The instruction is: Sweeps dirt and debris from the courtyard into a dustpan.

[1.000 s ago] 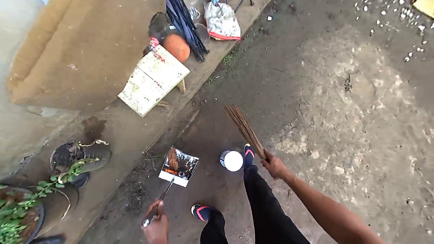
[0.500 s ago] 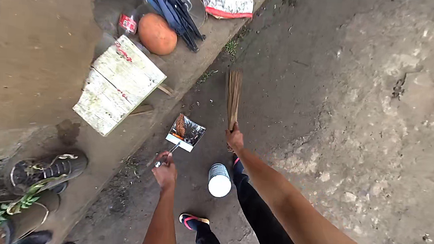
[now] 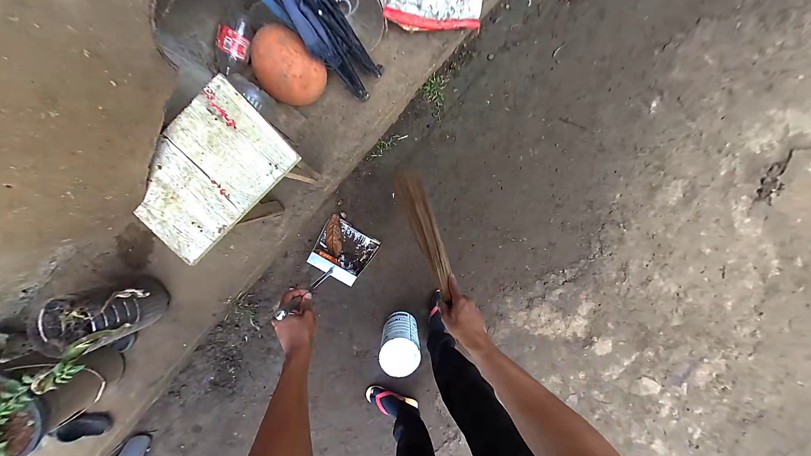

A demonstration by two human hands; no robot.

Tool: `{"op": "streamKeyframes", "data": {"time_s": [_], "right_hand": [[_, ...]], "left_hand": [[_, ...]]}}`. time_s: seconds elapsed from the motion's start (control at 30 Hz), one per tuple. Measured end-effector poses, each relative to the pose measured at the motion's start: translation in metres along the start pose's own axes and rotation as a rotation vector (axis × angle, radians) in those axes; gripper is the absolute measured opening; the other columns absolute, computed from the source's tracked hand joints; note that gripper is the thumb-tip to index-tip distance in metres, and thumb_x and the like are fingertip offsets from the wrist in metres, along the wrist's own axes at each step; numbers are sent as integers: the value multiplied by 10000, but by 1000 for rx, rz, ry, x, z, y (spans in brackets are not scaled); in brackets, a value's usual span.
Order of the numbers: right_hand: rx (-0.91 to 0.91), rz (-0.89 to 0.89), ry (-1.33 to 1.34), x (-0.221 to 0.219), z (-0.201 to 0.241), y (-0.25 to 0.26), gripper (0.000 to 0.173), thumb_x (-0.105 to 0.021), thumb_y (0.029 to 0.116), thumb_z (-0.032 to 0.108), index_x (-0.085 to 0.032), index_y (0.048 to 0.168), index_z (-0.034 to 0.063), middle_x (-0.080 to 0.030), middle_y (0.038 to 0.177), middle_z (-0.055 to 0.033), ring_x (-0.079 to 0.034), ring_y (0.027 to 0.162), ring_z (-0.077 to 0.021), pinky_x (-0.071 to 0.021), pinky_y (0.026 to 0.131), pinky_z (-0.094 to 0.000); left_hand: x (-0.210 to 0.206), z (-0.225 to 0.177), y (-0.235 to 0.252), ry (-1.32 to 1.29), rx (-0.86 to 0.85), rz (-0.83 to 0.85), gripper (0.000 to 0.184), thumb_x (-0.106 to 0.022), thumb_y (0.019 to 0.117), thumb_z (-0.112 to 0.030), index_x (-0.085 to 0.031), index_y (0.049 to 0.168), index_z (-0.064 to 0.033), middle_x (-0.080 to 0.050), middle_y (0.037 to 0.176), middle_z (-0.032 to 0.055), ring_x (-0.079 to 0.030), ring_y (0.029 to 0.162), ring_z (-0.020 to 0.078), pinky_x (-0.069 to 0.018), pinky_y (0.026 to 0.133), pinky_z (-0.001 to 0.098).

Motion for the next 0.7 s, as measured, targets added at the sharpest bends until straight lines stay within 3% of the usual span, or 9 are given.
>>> {"op": "streamKeyframes", "data": {"time_s": [0.1, 0.17, 0.23, 0.33, 0.43, 0.53, 0.63, 0.7], "right_hand": [[-8, 48, -6, -25, 21, 49, 779, -500, 1033, 379, -104, 1680, 203, -719, 1173, -190, -717, 1066, -366, -569, 911, -572], [63, 198, -33, -59, 25, 43, 805, -570, 994, 365, -174, 1667, 173, -697, 1213, -226, -693, 1112, -404, -548, 937, -620], [120, 286, -8, -79, 10, 10, 802, -619, 971, 382, -241, 1661, 222, -688, 1250, -217, -681, 1137, -400, -539, 954, -634], [142, 295, 44, -60, -7, -42, 769, -634, 971, 441, -293, 1645, 293, -707, 1232, -174, -698, 1102, -362, -543, 954, -609], [111, 195, -11, -15, 5, -49, 765, -582, 999, 454, -229, 1663, 318, -721, 1177, -179, -707, 1052, -380, -551, 908, -616], [109, 92, 0, 9, 52, 5, 741, -548, 1018, 424, -222, 1666, 275, -719, 1188, -173, -703, 1076, -377, -547, 919, -612], [114, 106, -9, -29, 101, 47, 759, -530, 1011, 374, -180, 1668, 227, -719, 1182, -181, -714, 1064, -378, -571, 888, -613], [165, 207, -117, -60, 115, 40, 777, -566, 982, 305, -198, 1655, 175, -695, 1229, -207, -697, 1089, -403, -564, 882, -632]], "left_hand": [[7, -3, -5, -11, 6, -47, 164, -663, 987, -128, -710, 1108, -27, -737, 1019, 138, -699, 963, 234, -534, 907, 463], [9, 0, -5, -39, 4, -65, 161, -671, 980, -115, -706, 1100, -14, -736, 1007, 133, -699, 944, 207, -544, 894, 422], [6, 10, -11, -86, 14, -60, 165, -683, 971, -93, -700, 1098, 10, -734, 1008, 139, -695, 935, 185, -547, 891, 389], [11, 33, -19, -187, 42, -100, 168, -678, 962, -66, -689, 1097, 34, -731, 1002, 145, -695, 913, 175, -559, 876, 381], [16, 59, -40, -278, 114, -169, 171, -678, 971, -74, -679, 1106, 32, -723, 957, 117, -690, 832, 132, -579, 815, 341], [21, 74, -57, -270, 197, -210, 177, -677, 980, -95, -681, 1120, 13, -729, 936, 113, -699, 807, 150, -585, 803, 377], [16, 87, -61, -201, 229, -208, 194, -687, 982, -137, -690, 1131, -11, -734, 946, 128, -710, 831, 207, -580, 819, 447], [9, 88, -59, -176, 220, -179, 245, -665, 996, -165, -685, 1166, 11, -735, 1005, 184, -722, 891, 282, -576, 861, 514]]}}
Point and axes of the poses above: each hand's wrist, its own y-axis towards the middle knuckle, its own x-axis out of the back of the hand, z = x × y, the point moved 9 cm from there along y, towards the middle knuckle
